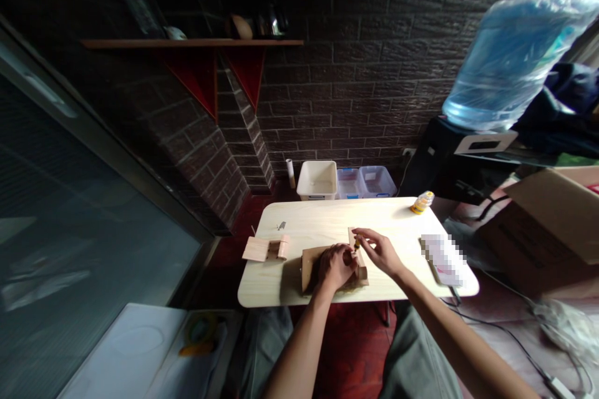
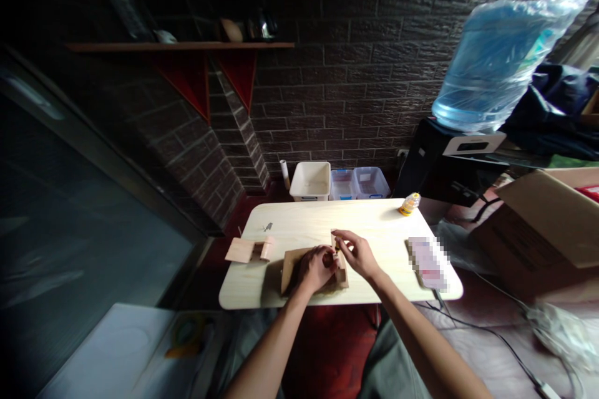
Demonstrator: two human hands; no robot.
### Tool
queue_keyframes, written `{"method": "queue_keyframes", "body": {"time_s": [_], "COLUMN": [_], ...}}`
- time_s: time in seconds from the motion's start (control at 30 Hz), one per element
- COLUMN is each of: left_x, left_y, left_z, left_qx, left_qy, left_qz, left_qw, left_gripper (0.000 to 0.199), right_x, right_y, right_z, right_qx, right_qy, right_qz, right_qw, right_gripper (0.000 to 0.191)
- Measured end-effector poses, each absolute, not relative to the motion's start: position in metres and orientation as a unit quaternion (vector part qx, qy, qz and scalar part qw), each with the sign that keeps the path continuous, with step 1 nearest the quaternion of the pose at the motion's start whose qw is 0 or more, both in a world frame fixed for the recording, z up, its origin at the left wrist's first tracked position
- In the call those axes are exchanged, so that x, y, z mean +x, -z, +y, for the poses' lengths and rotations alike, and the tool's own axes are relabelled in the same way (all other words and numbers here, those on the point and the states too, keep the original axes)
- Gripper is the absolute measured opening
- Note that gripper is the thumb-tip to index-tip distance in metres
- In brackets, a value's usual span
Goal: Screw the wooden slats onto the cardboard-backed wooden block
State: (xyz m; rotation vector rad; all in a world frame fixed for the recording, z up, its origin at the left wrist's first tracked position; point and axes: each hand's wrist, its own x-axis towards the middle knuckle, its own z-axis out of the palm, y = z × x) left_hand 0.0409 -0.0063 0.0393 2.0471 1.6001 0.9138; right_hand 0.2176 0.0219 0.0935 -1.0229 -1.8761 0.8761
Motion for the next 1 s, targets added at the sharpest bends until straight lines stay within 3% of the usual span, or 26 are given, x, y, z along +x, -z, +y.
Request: {"method": "queue_keyframes", "body": {"time_s": [0.7, 1.0], "left_x": [0.0421, 0.0415], "left_y": [-0.0345, -0.0319], "left_z": [-0.0059, -0.0046], "left_qx": [0.730, 0.735], "left_qy": [-0.343, -0.334], "left_qz": [0.566, 0.568], "left_qw": [0.171, 0.161], "left_gripper": [0.014, 0.012], "right_x": [0.2255, 0.2212], "right_y": [-0.0900, -0.0977], "right_z": [0.0225, 0.0193], "right_qx": [-0.420, -0.375], "right_qy": [-0.238, -0.238], "right_qz": [-0.813, -0.825], "right_qw": [0.325, 0.350], "right_gripper": [0.045, 0.046]}}
